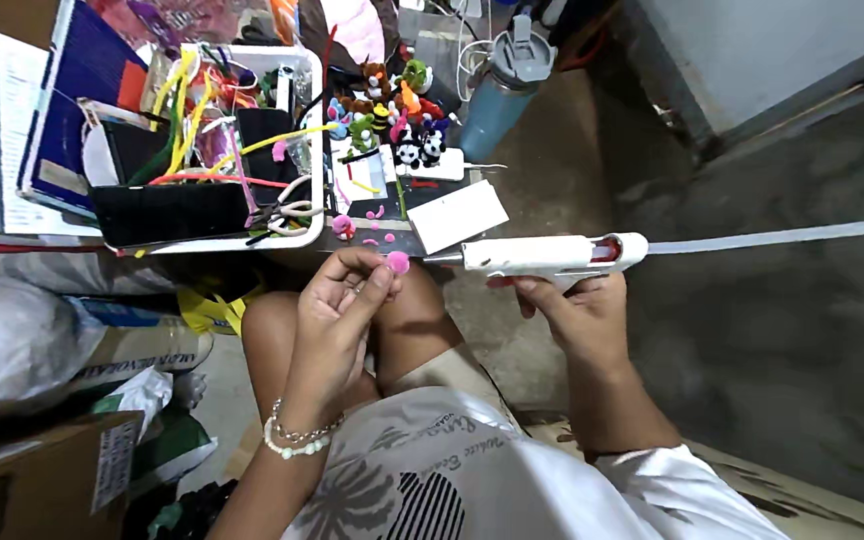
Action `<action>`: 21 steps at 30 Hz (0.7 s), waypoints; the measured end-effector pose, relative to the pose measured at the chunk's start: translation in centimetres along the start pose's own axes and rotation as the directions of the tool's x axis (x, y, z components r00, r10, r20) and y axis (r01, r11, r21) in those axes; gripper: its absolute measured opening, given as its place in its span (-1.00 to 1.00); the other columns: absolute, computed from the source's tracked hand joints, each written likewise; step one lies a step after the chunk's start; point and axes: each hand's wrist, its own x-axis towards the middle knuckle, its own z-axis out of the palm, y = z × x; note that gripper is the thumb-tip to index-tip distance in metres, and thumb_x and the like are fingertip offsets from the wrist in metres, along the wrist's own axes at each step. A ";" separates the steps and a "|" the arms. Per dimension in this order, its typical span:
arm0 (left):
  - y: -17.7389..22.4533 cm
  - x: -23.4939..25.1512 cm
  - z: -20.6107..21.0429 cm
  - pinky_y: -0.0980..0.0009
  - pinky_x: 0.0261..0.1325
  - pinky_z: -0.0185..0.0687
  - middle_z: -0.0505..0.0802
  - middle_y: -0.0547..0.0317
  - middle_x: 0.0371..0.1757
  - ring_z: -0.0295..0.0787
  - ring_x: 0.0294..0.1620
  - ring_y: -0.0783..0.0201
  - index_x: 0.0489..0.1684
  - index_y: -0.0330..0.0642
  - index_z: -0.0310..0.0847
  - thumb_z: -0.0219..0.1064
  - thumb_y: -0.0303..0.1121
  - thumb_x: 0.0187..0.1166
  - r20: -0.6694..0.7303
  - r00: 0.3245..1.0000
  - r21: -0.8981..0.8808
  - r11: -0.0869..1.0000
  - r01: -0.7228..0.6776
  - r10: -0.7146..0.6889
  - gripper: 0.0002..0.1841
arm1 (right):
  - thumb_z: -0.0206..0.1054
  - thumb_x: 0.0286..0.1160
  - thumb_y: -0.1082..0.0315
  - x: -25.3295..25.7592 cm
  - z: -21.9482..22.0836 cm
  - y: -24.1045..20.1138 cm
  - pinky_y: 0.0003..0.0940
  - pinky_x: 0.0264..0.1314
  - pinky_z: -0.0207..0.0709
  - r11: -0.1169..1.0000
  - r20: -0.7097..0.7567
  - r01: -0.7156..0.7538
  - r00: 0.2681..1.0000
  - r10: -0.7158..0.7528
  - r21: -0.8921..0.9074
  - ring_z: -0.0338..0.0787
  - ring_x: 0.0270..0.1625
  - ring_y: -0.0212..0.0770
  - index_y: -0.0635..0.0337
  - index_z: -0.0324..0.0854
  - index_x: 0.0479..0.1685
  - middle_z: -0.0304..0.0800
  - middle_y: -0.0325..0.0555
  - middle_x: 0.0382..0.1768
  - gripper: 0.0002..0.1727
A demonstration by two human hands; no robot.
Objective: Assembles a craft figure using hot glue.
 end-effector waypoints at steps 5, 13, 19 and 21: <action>-0.9 0.8 0.0 0.47 0.03 0.78 0.81 0.32 -0.20 0.78 -0.20 0.44 -0.04 0.01 0.69 0.31 -0.43 0.66 -0.088 0.996 -0.012 1.000 0.013 -0.014 -0.90 | 0.45 0.56 0.23 -0.2 1.3 1.0 -0.70 -0.34 0.66 0.997 -0.066 -0.053 0.996 0.057 0.059 0.77 -0.37 -0.63 -0.19 0.71 0.00 0.92 -0.51 -0.19 -0.86; -22.4 0.9 -9.8 0.08 0.86 -0.02 0.21 -0.03 0.87 0.02 0.88 0.06 0.79 -0.14 0.28 -0.15 -0.24 0.81 -0.003 1.000 0.712 0.702 -0.007 0.012 -0.44 | 0.25 0.69 0.37 -5.0 2.4 8.3 -0.63 -0.45 0.53 0.885 -0.218 -0.407 0.865 0.453 0.224 0.63 -0.55 -0.53 0.18 0.65 -0.07 0.90 -0.24 -0.30 -0.89; -22.5 -0.7 -7.6 0.23 0.73 0.22 0.32 0.13 0.82 0.26 0.76 0.26 0.77 -0.13 0.25 -0.13 -0.35 0.87 -0.285 0.953 0.181 0.971 0.157 -0.101 -0.51 | 0.25 0.71 0.31 -6.6 2.3 8.6 -0.63 -0.46 0.52 0.844 -0.228 -0.444 0.826 0.516 0.300 0.60 -0.57 -0.51 0.17 0.66 -0.10 0.88 -0.20 -0.30 -0.86; -22.1 -1.1 -7.9 0.24 0.61 0.42 0.48 0.03 0.70 0.48 0.61 0.20 0.66 -0.27 0.33 -0.01 -0.57 0.78 -0.352 0.916 -0.048 0.981 0.189 -0.194 -0.54 | 0.25 0.71 0.32 -6.5 2.1 8.4 -0.64 -0.46 0.51 0.847 -0.218 -0.442 0.832 0.510 0.296 0.61 -0.57 -0.52 0.17 0.64 -0.06 0.89 -0.20 -0.30 -0.87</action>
